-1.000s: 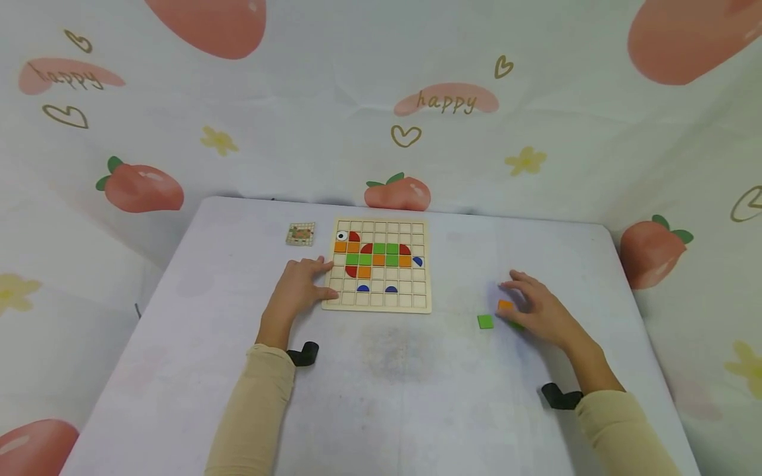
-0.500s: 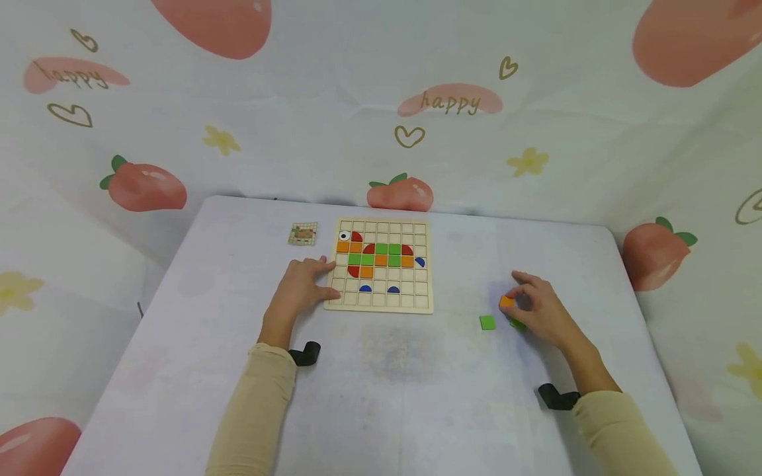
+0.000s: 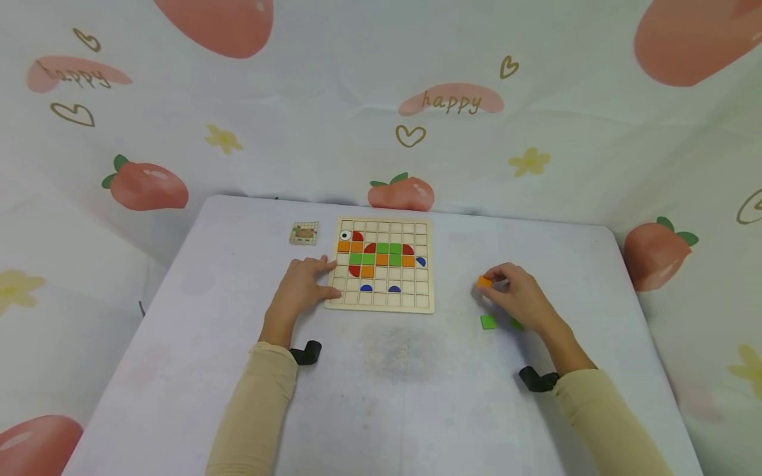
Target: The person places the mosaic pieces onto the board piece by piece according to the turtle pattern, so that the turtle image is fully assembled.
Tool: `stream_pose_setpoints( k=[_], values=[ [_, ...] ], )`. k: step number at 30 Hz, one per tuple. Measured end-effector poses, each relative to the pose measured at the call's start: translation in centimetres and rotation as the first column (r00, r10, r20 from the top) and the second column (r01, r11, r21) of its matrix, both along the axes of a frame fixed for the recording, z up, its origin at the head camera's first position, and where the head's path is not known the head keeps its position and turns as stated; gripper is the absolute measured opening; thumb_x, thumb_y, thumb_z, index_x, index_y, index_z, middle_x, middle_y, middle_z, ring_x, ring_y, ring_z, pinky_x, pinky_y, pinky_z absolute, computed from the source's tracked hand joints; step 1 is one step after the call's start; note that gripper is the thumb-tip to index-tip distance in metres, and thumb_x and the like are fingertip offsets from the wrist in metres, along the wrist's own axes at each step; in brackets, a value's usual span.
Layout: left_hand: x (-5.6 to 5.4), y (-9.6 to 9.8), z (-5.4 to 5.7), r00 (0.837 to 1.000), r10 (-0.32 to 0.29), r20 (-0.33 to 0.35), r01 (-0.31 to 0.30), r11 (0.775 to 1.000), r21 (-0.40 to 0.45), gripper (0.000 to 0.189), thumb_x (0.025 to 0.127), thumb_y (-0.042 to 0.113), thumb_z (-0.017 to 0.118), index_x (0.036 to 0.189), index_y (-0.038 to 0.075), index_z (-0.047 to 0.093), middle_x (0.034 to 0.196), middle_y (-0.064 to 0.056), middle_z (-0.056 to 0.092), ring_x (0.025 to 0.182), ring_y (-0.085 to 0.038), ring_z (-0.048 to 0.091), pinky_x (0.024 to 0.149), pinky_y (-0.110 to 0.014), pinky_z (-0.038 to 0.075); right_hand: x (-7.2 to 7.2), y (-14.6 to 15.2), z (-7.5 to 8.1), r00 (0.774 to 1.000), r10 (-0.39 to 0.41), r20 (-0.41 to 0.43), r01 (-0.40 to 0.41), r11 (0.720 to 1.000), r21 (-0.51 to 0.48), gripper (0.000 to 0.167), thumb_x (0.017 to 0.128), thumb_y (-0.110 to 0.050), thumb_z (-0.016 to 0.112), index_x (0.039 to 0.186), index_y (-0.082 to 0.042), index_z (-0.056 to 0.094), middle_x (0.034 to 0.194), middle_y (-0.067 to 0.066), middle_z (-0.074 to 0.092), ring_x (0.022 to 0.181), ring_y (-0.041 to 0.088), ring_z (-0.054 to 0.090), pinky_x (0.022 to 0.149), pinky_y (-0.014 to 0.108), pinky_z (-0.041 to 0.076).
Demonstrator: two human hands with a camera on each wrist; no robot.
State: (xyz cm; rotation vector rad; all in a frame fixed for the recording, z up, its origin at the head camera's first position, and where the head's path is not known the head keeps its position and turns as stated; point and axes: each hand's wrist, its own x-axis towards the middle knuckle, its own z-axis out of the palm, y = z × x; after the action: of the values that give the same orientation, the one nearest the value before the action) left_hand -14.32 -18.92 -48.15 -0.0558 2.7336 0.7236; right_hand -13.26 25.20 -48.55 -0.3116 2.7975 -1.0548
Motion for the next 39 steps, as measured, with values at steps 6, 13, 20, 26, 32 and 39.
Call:
stream_pose_setpoints(
  k=[6, 13, 20, 26, 32, 39],
  values=[
    [0.1, 0.1, 0.0, 1.0, 0.001, 0.011, -0.001, 1.0, 0.004, 0.082, 0.077, 0.036, 0.089, 0.15, 0.024, 0.052, 0.163, -0.003, 0.042, 0.135, -0.035, 0.043, 0.119, -0.053, 0.039, -1.3, -3.0, 0.7, 1.0, 0.015, 0.011, -0.015, 1.0, -0.014, 0.027, 0.094, -0.026, 0.073, 0.114, -0.009, 0.067, 0.114, 0.009, 0.069, 0.11, 0.026, 0.061, 0.092, 0.041, 0.051],
    [0.1, 0.2, 0.1, 1.0, 0.007, 0.016, -0.007, 1.0, 0.017, 0.083, 0.077, 0.036, 0.089, 0.15, 0.023, 0.052, 0.163, -0.004, 0.042, 0.136, -0.036, 0.042, 0.12, -0.053, 0.038, -2.8, -6.8, 1.3, 0.992, 0.115, -0.055, -0.116, 0.993, -0.014, 0.026, 0.091, -0.024, 0.077, 0.11, -0.01, 0.069, 0.11, 0.007, 0.068, 0.107, 0.025, 0.06, 0.089, 0.04, 0.051],
    [0.1, 0.3, 0.1, 1.0, 0.006, 0.015, -0.006, 1.0, 0.015, 0.083, 0.077, 0.035, 0.089, 0.15, 0.022, 0.052, 0.163, -0.004, 0.042, 0.137, -0.036, 0.041, 0.121, -0.053, 0.037, -3.8, -10.9, 1.3, 0.973, 0.215, -0.09, -0.214, 0.977, 0.022, 0.027, 0.088, -0.022, 0.081, 0.108, -0.006, 0.071, 0.107, 0.008, 0.068, 0.102, 0.025, 0.059, 0.091, 0.04, 0.053],
    [0.1, 0.3, 0.5, 1.0, 0.009, 0.018, -0.009, 1.0, 0.011, 0.082, 0.078, 0.035, 0.089, 0.15, 0.023, 0.052, 0.163, -0.005, 0.042, 0.138, -0.036, 0.041, 0.121, -0.053, 0.036, -4.6, -13.9, 1.5, 0.966, 0.233, -0.107, -0.225, 0.971, 0.085, 0.029, 0.088, -0.028, 0.081, 0.108, -0.008, 0.072, 0.104, 0.006, 0.067, 0.101, 0.024, 0.054, 0.088, 0.036, 0.051],
    [0.1, 0.2, 0.6, 1.0, 0.011, 0.013, -0.012, 1.0, 0.007, 0.082, 0.078, 0.035, 0.089, 0.15, 0.023, 0.052, 0.163, -0.005, 0.042, 0.138, -0.037, 0.041, 0.121, -0.054, 0.037, -5.3, -16.3, 1.5, 0.961, 0.262, -0.091, -0.245, 0.955, 0.167, 0.032, 0.089, -0.033, 0.079, 0.11, -0.009, 0.073, 0.106, 0.006, 0.068, 0.102, 0.024, 0.055, 0.091, 0.036, 0.052],
    [0.1, 0.1, 0.5, 1.0, 0.015, 0.01, -0.016, 1.0, 0.022, 0.082, 0.077, 0.034, 0.09, 0.15, 0.022, 0.052, 0.162, -0.006, 0.043, 0.138, -0.037, 0.041, 0.121, -0.054, 0.037, -5.3, -18.3, 0.9, 0.951, 0.301, -0.073, -0.279, 0.935, 0.219, 0.034, 0.09, -0.036, 0.078, 0.112, -0.01, 0.074, 0.107, 0.004, 0.069, 0.102, 0.023, 0.055, 0.093, 0.036, 0.053]
  ],
)
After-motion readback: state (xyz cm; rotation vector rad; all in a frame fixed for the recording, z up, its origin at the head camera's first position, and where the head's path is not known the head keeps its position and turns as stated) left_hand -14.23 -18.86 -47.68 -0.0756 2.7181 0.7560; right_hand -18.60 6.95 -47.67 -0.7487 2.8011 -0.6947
